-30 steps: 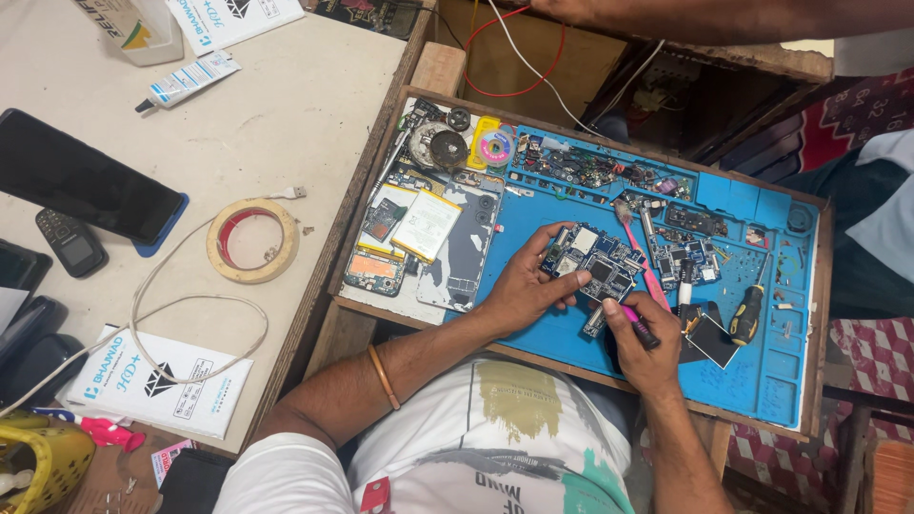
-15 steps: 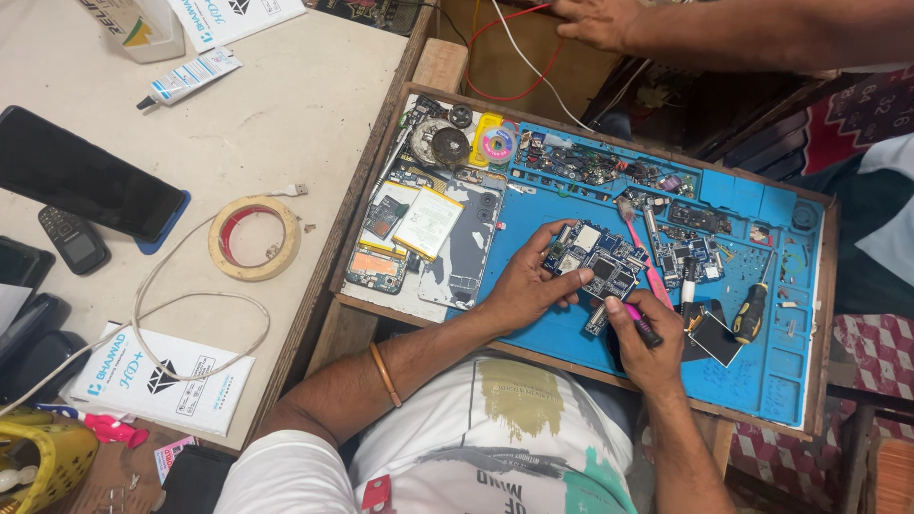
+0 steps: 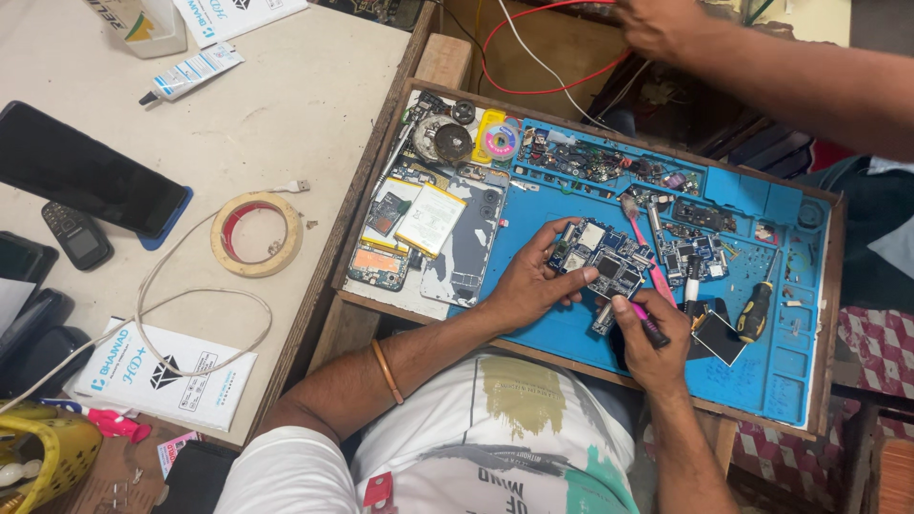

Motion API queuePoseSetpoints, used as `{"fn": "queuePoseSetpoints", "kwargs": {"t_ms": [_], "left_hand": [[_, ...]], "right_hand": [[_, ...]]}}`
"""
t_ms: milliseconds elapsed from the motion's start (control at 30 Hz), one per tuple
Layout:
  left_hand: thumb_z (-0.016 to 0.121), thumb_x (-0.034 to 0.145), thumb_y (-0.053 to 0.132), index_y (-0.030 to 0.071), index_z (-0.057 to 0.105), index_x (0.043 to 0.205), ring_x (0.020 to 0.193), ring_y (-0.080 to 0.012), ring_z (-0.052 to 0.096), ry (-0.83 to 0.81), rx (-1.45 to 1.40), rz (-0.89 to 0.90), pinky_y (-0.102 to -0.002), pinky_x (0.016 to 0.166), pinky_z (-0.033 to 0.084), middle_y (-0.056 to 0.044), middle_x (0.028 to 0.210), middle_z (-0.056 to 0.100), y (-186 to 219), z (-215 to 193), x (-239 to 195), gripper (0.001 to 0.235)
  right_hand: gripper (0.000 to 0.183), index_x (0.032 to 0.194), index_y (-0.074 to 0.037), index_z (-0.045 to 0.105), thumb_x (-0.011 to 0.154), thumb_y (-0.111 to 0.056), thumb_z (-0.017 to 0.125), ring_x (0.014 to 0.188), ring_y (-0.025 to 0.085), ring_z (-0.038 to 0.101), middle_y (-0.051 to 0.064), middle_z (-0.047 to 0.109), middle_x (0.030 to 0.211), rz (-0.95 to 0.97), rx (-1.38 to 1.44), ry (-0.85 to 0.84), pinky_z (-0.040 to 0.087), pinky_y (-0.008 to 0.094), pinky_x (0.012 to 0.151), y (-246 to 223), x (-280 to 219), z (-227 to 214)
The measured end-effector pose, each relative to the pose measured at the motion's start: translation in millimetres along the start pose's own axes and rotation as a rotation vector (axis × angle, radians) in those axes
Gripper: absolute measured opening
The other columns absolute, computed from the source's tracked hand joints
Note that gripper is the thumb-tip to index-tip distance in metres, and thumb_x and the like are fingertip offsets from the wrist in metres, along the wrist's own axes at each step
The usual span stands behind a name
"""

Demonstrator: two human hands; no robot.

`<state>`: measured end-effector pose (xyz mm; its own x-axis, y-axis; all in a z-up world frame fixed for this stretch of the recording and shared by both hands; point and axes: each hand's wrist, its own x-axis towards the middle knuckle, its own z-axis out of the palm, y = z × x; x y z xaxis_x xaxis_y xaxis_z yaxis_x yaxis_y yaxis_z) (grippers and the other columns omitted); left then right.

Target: The person uses a screwdriver to manipulate components on a smartphone motherboard held over a blue work mat. They briefly connect a charging cable to a smartphone, then continue adjusting the motherboard with the screwdriver.

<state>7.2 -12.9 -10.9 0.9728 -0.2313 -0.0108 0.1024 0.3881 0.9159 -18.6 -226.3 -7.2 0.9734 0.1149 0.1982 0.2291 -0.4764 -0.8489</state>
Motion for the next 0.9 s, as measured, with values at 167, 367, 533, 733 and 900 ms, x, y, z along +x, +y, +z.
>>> {"fn": "queuePoseSetpoints", "kwargs": {"t_ms": [167,367,533,733,900], "left_hand": [[0.073,0.096,0.015,0.012,0.036,0.155,0.073,-0.0060,0.064,-0.015,0.000,-0.002,-0.020,0.058,0.054,-0.007,0.107,0.067,0.1,0.7,-0.6,0.071],[0.076,0.092,0.014,0.014,0.030,0.156,0.125,-0.0170,0.057,0.078,0.159,0.236,-0.032,0.091,0.055,-0.010,0.143,0.048,11.9,4.4,-5.5,0.080],[0.079,0.097,0.016,0.015,0.050,0.143,0.137,-0.0255,0.056,0.148,0.628,0.494,-0.040,0.112,0.050,-0.011,0.146,0.054,33.9,7.3,-18.6,0.055],[0.072,0.104,0.010,0.007,0.059,0.131,0.125,-0.0210,0.060,-0.181,0.853,0.934,-0.035,0.110,0.051,-0.006,0.131,0.062,36.0,26.8,-63.4,0.031],[0.059,0.110,-0.001,-0.015,0.066,0.125,0.115,-0.0236,0.063,-0.529,0.960,1.404,-0.032,0.105,0.055,-0.019,0.123,0.068,-15.5,82.7,-98.7,0.022]], "right_hand": [[0.025,0.096,0.000,0.071,0.102,-0.024,0.068,0.065,0.007,0.058,0.004,0.069,0.076,-0.005,0.048,0.004,0.044,0.024,0.059,-3.0,-0.3,-1.2],[0.023,0.107,0.002,0.069,0.105,-0.020,0.065,0.081,0.011,0.071,0.010,0.076,0.094,0.037,0.296,0.061,0.057,0.024,0.074,-6.4,2.5,2.5],[0.023,0.107,0.003,0.070,0.106,-0.020,0.064,0.078,0.010,0.069,0.010,0.075,0.091,0.035,0.228,0.087,0.054,0.024,0.071,2.6,0.1,-0.1],[0.028,0.096,0.011,0.067,0.102,-0.016,0.070,0.066,0.019,0.047,0.024,0.054,0.073,0.309,0.129,0.120,0.037,0.032,0.059,10.4,-7.2,0.5],[0.024,0.098,0.002,0.068,0.104,-0.021,0.067,0.076,0.012,0.071,0.010,0.076,0.086,0.033,0.159,0.064,0.053,0.024,0.067,-0.5,2.4,-3.4]]}}
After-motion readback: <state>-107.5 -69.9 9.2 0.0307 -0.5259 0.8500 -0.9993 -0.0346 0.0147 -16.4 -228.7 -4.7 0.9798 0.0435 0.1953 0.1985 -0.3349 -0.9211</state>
